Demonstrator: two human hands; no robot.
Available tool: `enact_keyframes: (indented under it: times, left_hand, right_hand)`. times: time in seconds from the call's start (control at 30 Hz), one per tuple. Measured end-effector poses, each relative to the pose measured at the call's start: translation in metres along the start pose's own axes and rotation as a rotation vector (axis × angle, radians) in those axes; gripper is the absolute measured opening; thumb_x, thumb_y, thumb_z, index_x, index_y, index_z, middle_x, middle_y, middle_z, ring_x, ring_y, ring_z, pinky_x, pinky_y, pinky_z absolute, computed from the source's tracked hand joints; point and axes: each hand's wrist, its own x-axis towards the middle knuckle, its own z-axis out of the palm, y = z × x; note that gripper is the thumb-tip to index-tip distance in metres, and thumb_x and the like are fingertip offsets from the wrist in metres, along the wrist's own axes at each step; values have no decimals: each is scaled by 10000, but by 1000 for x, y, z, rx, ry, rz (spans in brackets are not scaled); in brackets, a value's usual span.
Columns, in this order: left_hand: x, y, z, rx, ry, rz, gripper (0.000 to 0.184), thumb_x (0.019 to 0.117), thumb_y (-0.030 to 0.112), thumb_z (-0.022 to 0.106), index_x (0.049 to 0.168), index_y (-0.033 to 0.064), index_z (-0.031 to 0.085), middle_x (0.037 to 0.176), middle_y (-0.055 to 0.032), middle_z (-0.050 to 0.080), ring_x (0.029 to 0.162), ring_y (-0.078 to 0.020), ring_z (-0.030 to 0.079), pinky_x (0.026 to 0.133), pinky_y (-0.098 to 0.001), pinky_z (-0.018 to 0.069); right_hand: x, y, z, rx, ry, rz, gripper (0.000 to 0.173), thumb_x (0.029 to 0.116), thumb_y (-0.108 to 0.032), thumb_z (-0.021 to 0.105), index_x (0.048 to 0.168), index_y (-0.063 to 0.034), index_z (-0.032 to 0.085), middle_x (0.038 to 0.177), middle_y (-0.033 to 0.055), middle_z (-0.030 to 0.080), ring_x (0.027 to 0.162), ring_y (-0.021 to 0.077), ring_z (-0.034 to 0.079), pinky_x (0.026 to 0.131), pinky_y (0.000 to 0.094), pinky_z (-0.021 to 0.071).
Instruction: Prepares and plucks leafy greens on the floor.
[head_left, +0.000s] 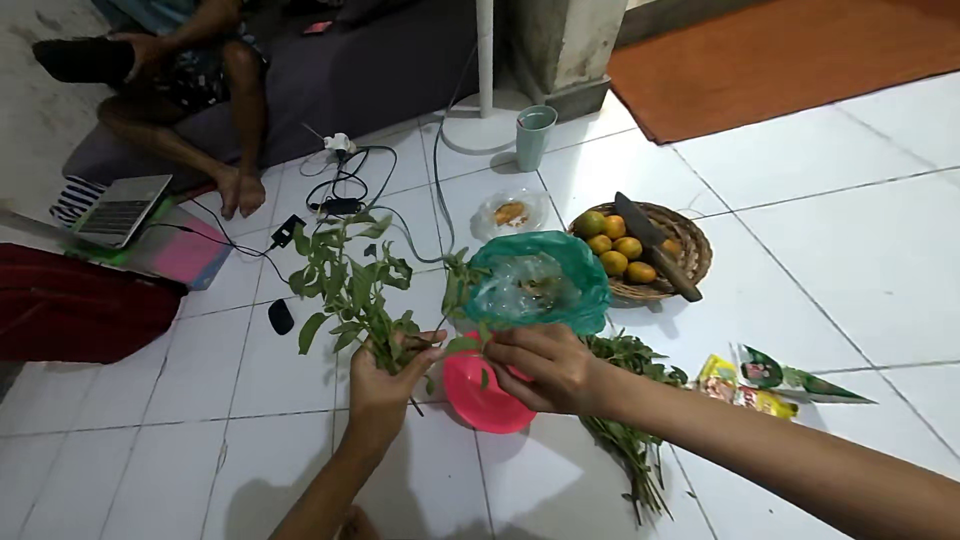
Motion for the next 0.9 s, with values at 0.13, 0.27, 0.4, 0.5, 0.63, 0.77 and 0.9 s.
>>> enact_keyframes:
  times: [0.13, 0.27, 0.4, 0.5, 0.63, 0.77, 0.9]
  left_hand:
    - [-3, 2, -1, 11, -29, -21, 260, 830, -117, 698, 910, 104, 587, 913, 36, 785, 867, -47, 750, 773, -210, 610]
    - [-6, 2, 0, 15, -42, 4, 240, 828, -95, 713, 936, 94, 613, 920, 43, 781, 876, -44, 744, 799, -210, 607]
    - [-5, 2, 1, 14, -59, 42, 233, 831, -84, 716, 937, 98, 617, 920, 47, 779, 892, -45, 744, 815, -211, 604]
    - [-5, 2, 4, 10, -62, 40, 231, 830, -91, 712, 925, 96, 615, 910, 55, 774, 897, -50, 745, 823, -221, 608]
    - [-6, 3, 4, 12, -69, 30, 226, 835, -98, 693, 957, 69, 602, 903, 51, 765, 891, -58, 744, 810, -224, 609]
    - [-9, 10, 0, 40, -66, 28, 233, 830, -94, 697, 933, 89, 598, 894, 61, 764, 888, -56, 745, 807, -221, 611]
    - [-10, 4, -4, 85, -54, 36, 207, 829, -78, 717, 944, 57, 609, 892, 52, 761, 899, -56, 742, 828, -227, 607]
  right_hand:
    - [1, 0, 3, 34, 48, 30, 144, 946, -74, 571, 891, 1, 681, 713, 111, 650, 630, 155, 611, 597, 205, 488]
    - [6, -5, 6, 287, 134, 261, 133, 892, -35, 619, 832, 57, 693, 704, 129, 665, 633, 67, 606, 629, 124, 492]
    - [13, -18, 9, 634, 197, 688, 115, 878, -15, 618, 858, 54, 707, 730, -36, 677, 634, -90, 586, 613, 85, 509]
    - [23, -27, 6, 791, 227, 941, 133, 886, 20, 592, 865, -48, 703, 671, -150, 645, 567, -77, 591, 547, 128, 528]
    - [31, -18, 2, 758, 273, 1161, 188, 906, 51, 551, 833, -71, 674, 651, -135, 640, 551, -45, 583, 553, 150, 520]
    - [19, 26, -19, 624, 283, 1233, 158, 981, 20, 542, 912, -15, 679, 705, -93, 666, 581, -17, 610, 589, 168, 542]
    - [19, 31, -38, 411, 203, 765, 122, 940, -41, 585, 988, 12, 683, 801, -92, 674, 677, -86, 599, 654, 114, 529]
